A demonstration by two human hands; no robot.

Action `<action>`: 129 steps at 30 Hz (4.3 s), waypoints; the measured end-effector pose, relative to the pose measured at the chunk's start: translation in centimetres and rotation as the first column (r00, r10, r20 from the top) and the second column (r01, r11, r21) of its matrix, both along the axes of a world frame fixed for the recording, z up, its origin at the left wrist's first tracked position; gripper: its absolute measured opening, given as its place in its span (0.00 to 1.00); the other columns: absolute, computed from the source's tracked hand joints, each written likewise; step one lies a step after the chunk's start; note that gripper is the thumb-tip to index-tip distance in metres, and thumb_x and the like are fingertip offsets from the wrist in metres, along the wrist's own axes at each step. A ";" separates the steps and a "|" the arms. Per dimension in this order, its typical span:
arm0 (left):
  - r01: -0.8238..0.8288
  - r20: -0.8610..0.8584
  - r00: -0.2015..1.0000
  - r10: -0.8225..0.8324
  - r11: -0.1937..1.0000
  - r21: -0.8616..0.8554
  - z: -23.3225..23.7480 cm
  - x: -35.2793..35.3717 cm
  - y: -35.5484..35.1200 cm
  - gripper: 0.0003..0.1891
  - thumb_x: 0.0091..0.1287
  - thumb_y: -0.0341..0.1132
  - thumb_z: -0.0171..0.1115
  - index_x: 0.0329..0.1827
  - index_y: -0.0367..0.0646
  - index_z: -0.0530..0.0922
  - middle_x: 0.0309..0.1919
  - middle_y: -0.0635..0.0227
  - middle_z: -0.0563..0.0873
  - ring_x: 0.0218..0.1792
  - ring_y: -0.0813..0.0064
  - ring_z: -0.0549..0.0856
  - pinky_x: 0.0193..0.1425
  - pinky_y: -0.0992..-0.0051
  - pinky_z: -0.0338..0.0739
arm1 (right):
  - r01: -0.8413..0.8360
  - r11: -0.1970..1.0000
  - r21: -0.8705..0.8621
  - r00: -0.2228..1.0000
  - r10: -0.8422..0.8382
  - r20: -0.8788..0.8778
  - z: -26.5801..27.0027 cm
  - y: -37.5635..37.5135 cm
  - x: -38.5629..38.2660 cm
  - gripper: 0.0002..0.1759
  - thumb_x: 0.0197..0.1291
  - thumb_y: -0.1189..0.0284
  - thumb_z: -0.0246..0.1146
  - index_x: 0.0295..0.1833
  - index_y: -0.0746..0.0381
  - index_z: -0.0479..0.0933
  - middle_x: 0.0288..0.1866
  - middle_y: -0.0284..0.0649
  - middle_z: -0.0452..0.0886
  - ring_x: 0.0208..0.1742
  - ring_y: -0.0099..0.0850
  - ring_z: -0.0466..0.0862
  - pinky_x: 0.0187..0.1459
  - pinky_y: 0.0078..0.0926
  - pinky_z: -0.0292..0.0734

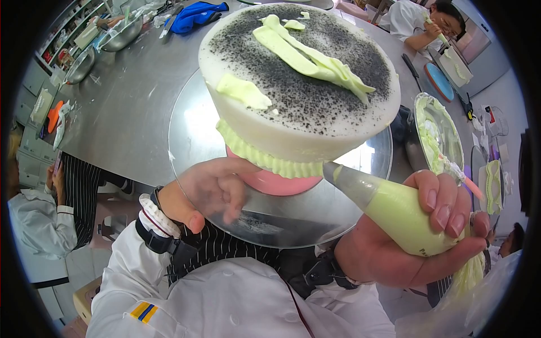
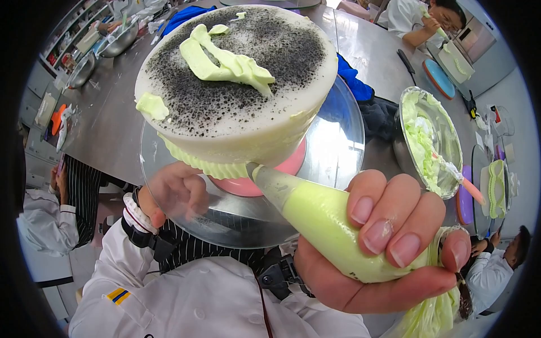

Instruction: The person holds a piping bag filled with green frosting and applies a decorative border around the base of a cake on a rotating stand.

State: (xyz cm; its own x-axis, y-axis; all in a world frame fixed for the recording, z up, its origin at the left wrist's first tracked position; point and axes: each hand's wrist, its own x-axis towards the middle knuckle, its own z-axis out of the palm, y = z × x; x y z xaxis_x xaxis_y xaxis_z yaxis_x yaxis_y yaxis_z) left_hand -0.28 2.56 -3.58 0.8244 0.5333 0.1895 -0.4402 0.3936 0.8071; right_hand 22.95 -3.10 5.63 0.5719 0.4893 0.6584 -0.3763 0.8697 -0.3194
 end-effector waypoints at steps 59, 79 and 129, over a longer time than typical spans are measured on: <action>-0.032 -0.012 0.999 0.032 0.999 0.025 0.2 0.0 0.0 0.51 0.43 0.45 0.77 0.67 0.32 0.57 0.29 0.65 0.78 0.33 0.75 0.76 0.42 0.77 0.65 | 0.036 0.999 -0.014 0.998 -0.036 -0.052 0.0 0.2 0.1 0.10 0.65 0.63 0.54 0.41 0.59 0.72 0.28 0.30 0.70 0.31 0.20 0.72 0.37 0.20 0.68; -0.032 -0.031 0.999 0.032 0.999 0.005 0.3 0.0 0.0 0.51 0.43 0.46 0.77 0.67 0.32 0.57 0.29 0.66 0.78 0.34 0.76 0.76 0.43 0.77 0.64 | 0.070 0.997 0.020 0.994 -0.068 -0.087 0.0 0.1 0.5 0.08 0.64 0.65 0.56 0.40 0.59 0.70 0.29 0.30 0.68 0.34 0.19 0.72 0.39 0.20 0.70; -0.321 0.071 0.931 0.358 0.894 -0.312 1.3 1.5 -1.9 0.40 0.60 0.72 0.36 0.62 0.49 0.63 0.26 0.72 0.66 0.25 0.78 0.65 0.33 0.72 0.59 | 0.124 0.983 -0.136 0.972 -0.147 -0.181 -3.4 -7.1 10.3 0.10 0.68 0.62 0.48 0.47 0.55 0.66 0.29 0.31 0.65 0.31 0.22 0.66 0.36 0.24 0.63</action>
State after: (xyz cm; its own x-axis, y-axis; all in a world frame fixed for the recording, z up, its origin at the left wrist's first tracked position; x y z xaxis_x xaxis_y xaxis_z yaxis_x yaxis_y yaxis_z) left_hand 1.23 0.69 -2.28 0.5632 0.8232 0.0717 -0.6771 0.4100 0.6111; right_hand 33.25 -10.23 2.20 0.7470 0.4689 0.4712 -0.3217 0.8753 -0.3610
